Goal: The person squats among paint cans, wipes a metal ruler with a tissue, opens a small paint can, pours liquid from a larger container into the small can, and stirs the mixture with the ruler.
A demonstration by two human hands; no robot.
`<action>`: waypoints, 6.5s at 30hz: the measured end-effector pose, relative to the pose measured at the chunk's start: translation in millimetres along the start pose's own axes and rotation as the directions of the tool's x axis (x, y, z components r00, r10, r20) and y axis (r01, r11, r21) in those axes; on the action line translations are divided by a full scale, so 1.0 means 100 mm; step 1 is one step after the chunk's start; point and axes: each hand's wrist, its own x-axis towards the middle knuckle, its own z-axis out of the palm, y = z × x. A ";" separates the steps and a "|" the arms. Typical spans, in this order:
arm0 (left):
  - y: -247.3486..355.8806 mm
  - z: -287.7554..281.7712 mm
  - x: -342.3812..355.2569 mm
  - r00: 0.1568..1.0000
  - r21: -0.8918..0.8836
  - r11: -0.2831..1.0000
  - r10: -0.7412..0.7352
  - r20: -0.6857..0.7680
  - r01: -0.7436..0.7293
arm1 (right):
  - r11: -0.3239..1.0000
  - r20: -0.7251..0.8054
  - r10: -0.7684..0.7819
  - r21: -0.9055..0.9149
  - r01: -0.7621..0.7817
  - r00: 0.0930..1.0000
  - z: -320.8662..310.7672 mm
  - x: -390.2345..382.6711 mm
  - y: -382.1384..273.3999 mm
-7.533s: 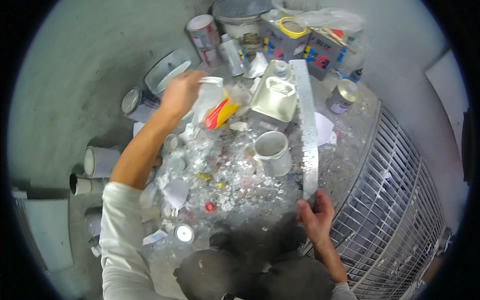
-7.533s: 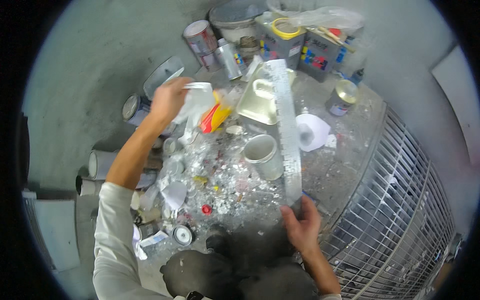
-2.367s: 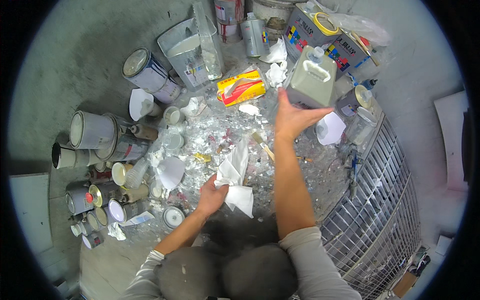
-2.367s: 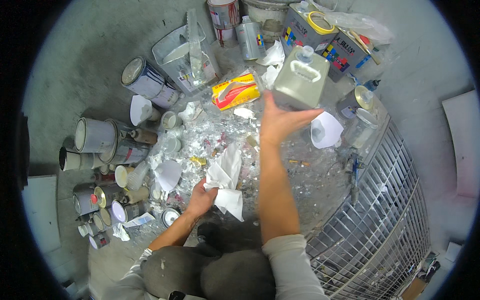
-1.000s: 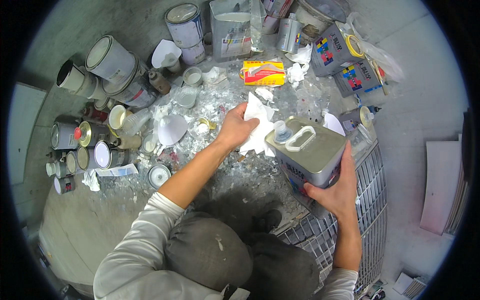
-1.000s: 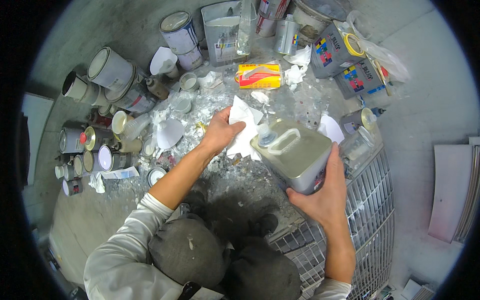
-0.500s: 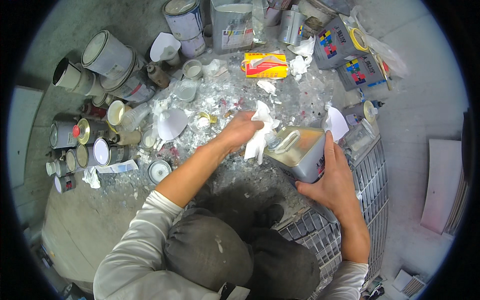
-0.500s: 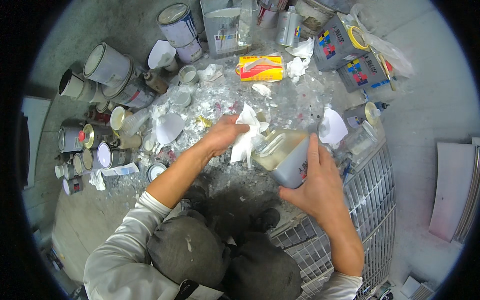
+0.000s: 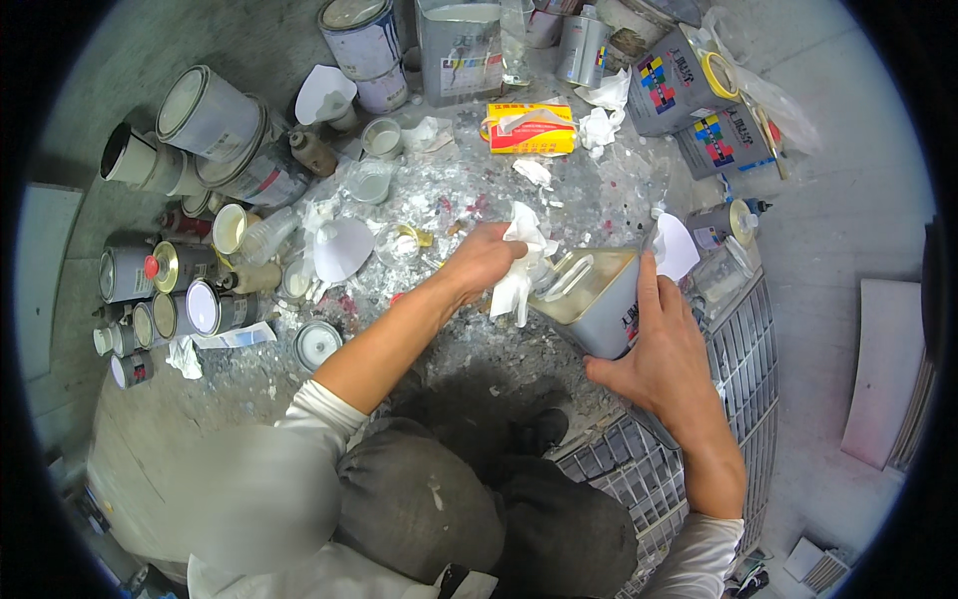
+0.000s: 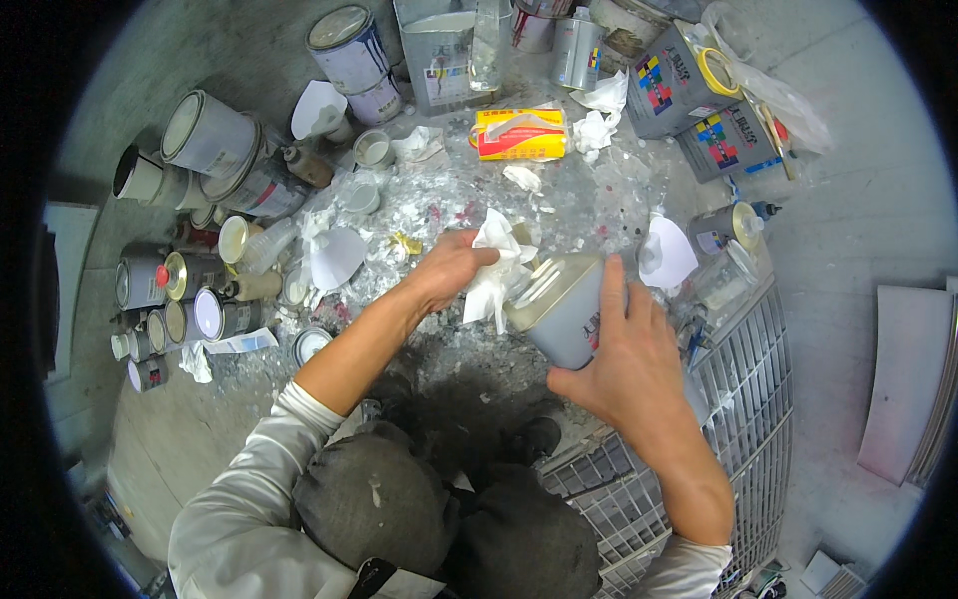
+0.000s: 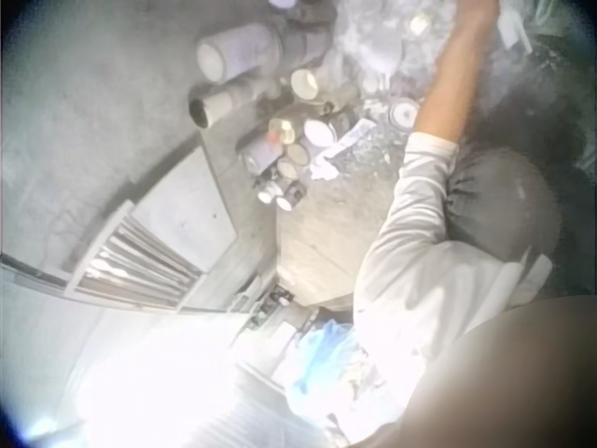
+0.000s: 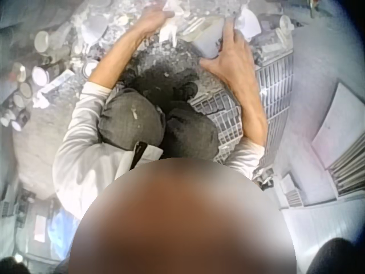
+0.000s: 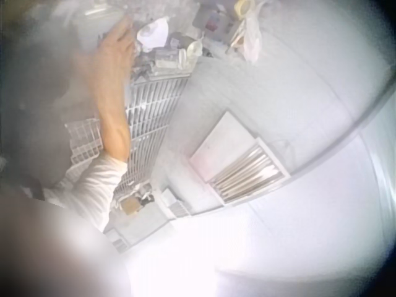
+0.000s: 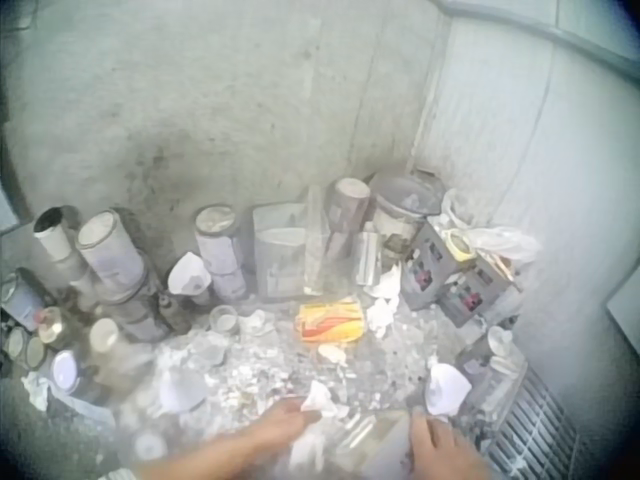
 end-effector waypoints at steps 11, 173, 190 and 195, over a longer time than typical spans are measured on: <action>0.12 -0.08 0.07 0.999 -0.016 1.000 -0.006 -0.046 0.005 | 1.000 -0.020 -0.002 -0.014 0.002 1.000 -0.04 0.11 -0.04; 0.56 0.53 -0.34 0.945 0.014 0.946 0.324 -0.035 -0.324 | 0.839 -0.546 0.189 0.522 0.155 0.817 1.00 0.11 -0.12; 1.69 -0.49 0.03 0.740 -0.100 0.790 0.512 -0.437 -0.605 | 0.900 -0.574 0.021 0.368 0.235 0.818 1.03 -0.41 0.08; 1.87 -0.89 -0.15 0.673 -0.063 0.729 0.591 -0.445 -0.682 | 0.876 -0.504 0.178 0.473 0.097 0.845 1.12 -0.51 0.18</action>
